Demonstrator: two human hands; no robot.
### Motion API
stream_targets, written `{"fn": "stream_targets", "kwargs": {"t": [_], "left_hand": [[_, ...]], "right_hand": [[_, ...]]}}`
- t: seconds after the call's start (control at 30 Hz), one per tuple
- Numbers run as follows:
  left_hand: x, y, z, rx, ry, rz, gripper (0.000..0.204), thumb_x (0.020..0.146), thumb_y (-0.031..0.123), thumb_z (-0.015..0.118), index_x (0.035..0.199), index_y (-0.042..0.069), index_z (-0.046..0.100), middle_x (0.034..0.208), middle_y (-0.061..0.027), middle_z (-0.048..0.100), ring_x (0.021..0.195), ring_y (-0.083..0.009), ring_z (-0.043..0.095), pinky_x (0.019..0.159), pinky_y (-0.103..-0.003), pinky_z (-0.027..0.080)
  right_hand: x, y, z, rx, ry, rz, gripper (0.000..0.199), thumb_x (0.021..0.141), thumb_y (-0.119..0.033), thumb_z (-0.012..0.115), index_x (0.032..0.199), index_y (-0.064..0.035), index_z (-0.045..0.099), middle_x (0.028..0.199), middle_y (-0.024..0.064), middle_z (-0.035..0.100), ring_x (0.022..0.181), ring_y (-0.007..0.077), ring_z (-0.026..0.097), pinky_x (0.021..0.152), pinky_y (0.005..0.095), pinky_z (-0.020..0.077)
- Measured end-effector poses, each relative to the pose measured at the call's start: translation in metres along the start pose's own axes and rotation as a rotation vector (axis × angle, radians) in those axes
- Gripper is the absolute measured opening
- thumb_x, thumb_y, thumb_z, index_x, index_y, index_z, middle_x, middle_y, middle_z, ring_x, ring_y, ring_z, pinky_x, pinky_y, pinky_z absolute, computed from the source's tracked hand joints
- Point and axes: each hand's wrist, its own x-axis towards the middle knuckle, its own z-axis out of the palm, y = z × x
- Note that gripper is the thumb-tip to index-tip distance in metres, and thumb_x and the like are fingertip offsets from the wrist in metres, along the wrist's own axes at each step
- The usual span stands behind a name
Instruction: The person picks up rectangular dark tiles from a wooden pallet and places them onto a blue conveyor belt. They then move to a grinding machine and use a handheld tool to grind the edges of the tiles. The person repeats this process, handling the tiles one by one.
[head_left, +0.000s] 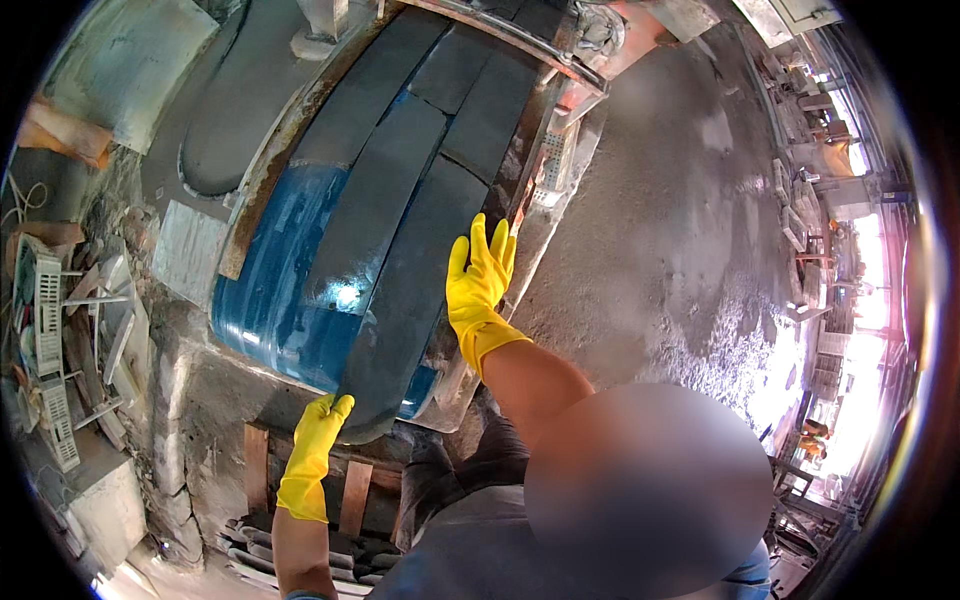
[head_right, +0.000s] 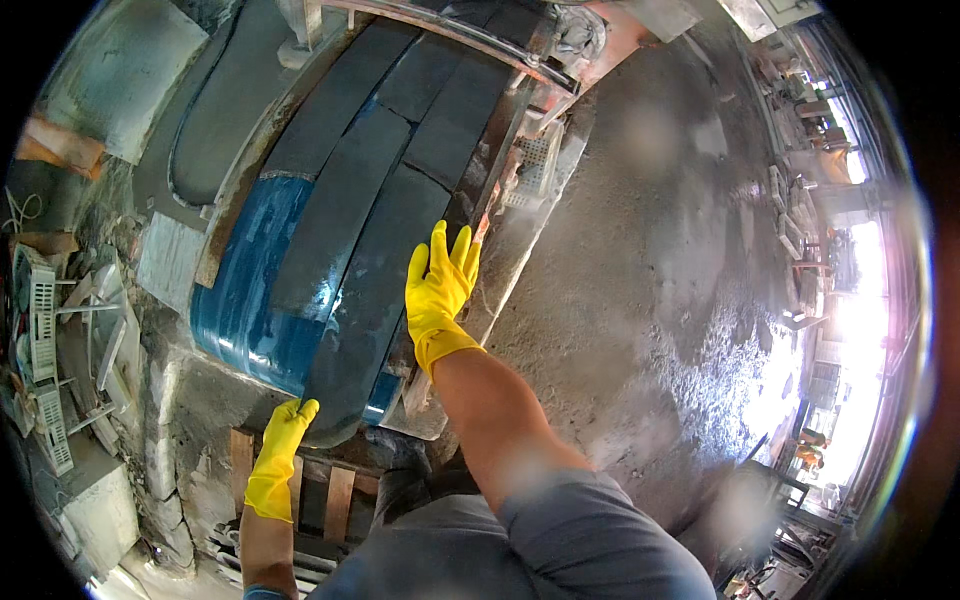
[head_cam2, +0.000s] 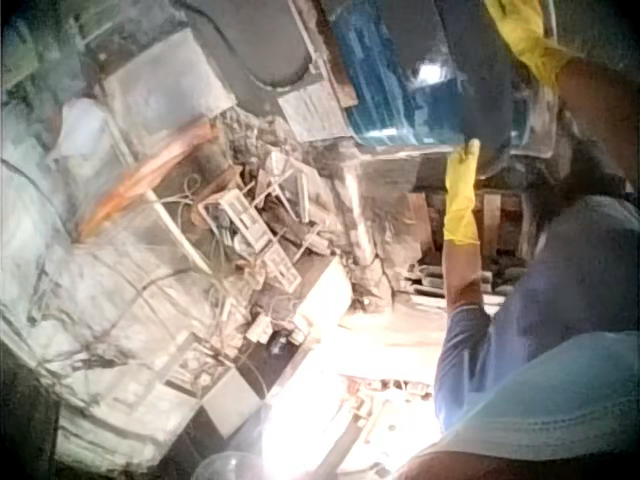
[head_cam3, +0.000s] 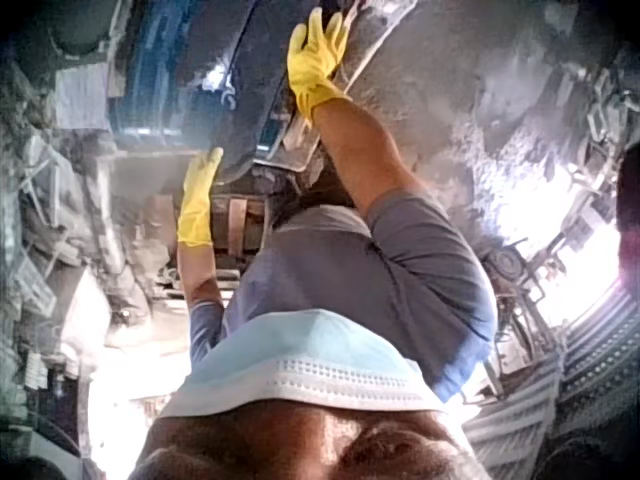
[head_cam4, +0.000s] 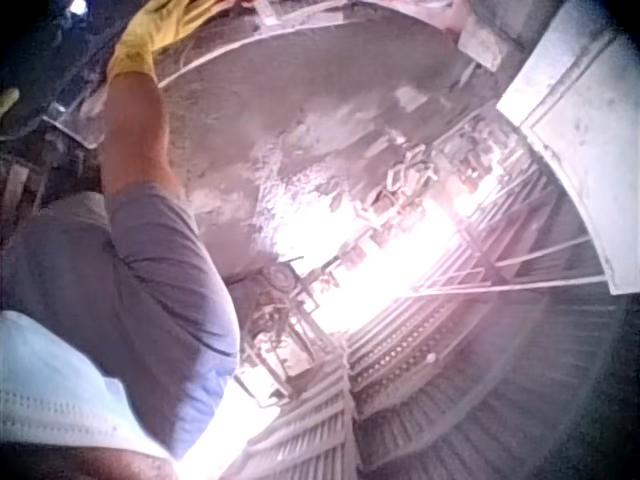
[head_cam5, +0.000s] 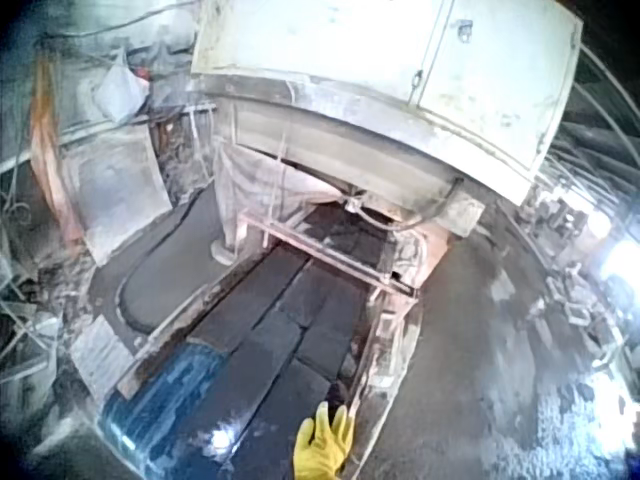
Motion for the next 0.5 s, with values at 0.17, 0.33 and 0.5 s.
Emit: {"fn": "stream_targets", "kwargs": {"t": [0.17, 0.33, 0.5], "left_hand": [[-0.006, 0.02, -0.004, 0.09, -0.004, -0.009, 0.049, 0.101, 0.05, 0.07, 0.109, 0.002, 0.075, 0.086, -0.0063, 0.074, 0.08, -0.019, 0.067, 0.077, -0.037, 0.051], [-0.005, 0.015, -0.003, 0.092, 0.051, 0.097, 0.055, 0.1, 0.052, 0.069, 0.116, -0.001, 0.074, 0.094, -0.0151, 0.076, 0.089, -0.0298, 0.072, 0.084, -0.039, 0.053], [-0.001, 0.023, -0.011, 0.101, -0.032, -0.009, 0.063, 0.1, 0.056, 0.067, 0.124, -0.002, 0.073, 0.105, -0.016, 0.078, 0.098, -0.0285, 0.073, 0.089, -0.039, 0.052]], "right_hand": [[0.002, -0.002, -0.001, 0.058, 0.011, 0.005, 0.05, 0.103, -0.026, 0.067, 0.152, -0.0224, 0.06, 0.162, 0.0226, 0.049, 0.153, 0.0446, 0.039, 0.126, 0.0512, 0.0313], [0.003, 0.001, 0.005, 0.022, 0.038, -0.003, 0.047, 0.104, -0.023, 0.066, 0.151, -0.0219, 0.061, 0.162, 0.0233, 0.05, 0.152, 0.0447, 0.042, 0.125, 0.0498, 0.0331], [-0.002, 0.011, 0.012, 0.021, 0.026, -0.061, 0.047, 0.104, -0.011, 0.066, 0.151, -0.0164, 0.061, 0.165, 0.0212, 0.045, 0.155, 0.0397, 0.039, 0.125, 0.0386, 0.0337]]}}
